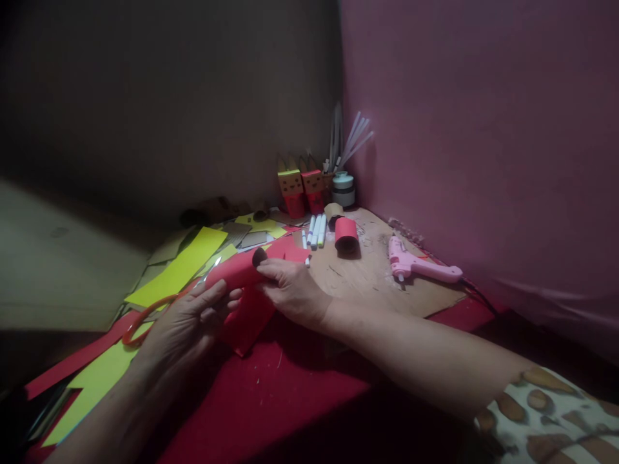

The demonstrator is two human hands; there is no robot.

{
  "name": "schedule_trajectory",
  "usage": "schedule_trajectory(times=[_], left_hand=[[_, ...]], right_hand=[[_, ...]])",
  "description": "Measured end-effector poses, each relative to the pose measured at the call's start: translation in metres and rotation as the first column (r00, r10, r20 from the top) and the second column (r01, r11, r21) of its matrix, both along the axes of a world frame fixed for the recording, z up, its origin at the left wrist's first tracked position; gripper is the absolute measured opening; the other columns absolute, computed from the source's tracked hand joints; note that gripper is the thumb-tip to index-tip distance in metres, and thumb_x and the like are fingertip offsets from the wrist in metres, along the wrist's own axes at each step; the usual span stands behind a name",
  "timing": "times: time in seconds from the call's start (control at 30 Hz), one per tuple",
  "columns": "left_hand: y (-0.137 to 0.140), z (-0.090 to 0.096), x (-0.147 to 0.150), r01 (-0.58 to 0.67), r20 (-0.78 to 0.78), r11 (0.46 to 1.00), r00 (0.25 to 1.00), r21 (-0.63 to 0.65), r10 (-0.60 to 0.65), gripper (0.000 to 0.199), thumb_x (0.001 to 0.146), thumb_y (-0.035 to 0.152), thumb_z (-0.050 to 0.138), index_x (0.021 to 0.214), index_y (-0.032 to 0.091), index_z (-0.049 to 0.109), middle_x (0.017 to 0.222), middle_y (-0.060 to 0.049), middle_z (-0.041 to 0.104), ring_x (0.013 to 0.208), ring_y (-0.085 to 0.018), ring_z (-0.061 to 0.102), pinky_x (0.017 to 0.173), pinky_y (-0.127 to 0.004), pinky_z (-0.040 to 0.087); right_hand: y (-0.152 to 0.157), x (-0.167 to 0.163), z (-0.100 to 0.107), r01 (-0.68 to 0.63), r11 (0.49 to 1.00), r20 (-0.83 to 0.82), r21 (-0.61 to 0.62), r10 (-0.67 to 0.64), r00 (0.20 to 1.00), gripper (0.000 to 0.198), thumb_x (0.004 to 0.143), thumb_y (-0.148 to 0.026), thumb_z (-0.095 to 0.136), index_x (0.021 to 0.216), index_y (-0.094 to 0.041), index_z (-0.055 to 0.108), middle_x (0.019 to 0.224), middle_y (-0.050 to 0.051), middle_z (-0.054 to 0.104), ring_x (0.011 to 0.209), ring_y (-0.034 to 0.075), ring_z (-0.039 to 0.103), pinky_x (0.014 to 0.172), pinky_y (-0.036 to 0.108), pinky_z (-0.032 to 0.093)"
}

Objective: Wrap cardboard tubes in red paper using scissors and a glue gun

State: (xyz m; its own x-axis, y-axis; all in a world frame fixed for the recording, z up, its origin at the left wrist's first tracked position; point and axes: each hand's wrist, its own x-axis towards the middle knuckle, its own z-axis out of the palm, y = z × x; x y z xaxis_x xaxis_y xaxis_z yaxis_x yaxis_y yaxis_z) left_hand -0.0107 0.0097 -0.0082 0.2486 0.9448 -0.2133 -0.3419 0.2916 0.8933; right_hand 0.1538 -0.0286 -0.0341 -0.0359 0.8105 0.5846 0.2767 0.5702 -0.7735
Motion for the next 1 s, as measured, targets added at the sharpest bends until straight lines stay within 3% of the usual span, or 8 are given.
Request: schedule_trajectory(times=[0.3,0.63,0.8,1.0], left_hand=[[0.000,-0.005,0.000,-0.007,0.047,1.000,0.999,-0.006,0.007,0.013,0.074,0.000,0.063,0.073,0.013,0.065,0.065,-0.003,0.068,0.056,-0.013,0.068,0.057,-0.019,0.059],[-0.001,-0.009,0.001,0.042,0.063,0.999,0.997,0.028,-0.043,0.017,0.076,-0.003,0.056,0.078,0.010,0.068,0.068,-0.006,0.070,0.059,-0.014,0.069,0.057,-0.021,0.058],[0.001,-0.012,-0.005,0.152,-0.007,0.984,0.988,0.088,-0.152,0.012,0.071,0.008,0.070,0.081,0.014,0.067,0.057,0.000,0.065,0.045,-0.011,0.061,0.042,-0.019,0.052],[0.001,-0.010,-0.007,0.198,-0.026,0.978,0.980,0.071,-0.197,0.025,0.060,0.020,0.081,0.081,0.016,0.066,0.054,0.002,0.064,0.043,-0.011,0.058,0.036,-0.018,0.048]], right_hand=[[0.000,0.000,0.002,0.058,0.996,0.121,0.062,-0.065,0.991,0.016,0.085,-0.013,0.050,0.078,-0.018,0.063,0.076,0.002,0.058,0.071,0.014,0.053,0.068,0.029,0.045],[0.001,0.000,-0.002,0.096,0.993,0.132,0.073,-0.105,0.986,0.012,0.084,-0.018,0.056,0.078,-0.017,0.067,0.077,0.002,0.065,0.072,0.013,0.057,0.069,0.027,0.047],[-0.001,0.000,-0.002,0.138,0.987,0.166,0.084,-0.151,0.974,0.017,0.085,-0.020,0.054,0.074,-0.018,0.067,0.076,0.002,0.065,0.070,0.013,0.056,0.067,0.027,0.046],[-0.005,-0.002,0.000,0.166,0.980,0.200,0.113,-0.186,0.962,0.019,0.085,-0.018,0.054,0.068,-0.016,0.063,0.064,0.000,0.056,0.060,0.011,0.047,0.060,0.026,0.041]])
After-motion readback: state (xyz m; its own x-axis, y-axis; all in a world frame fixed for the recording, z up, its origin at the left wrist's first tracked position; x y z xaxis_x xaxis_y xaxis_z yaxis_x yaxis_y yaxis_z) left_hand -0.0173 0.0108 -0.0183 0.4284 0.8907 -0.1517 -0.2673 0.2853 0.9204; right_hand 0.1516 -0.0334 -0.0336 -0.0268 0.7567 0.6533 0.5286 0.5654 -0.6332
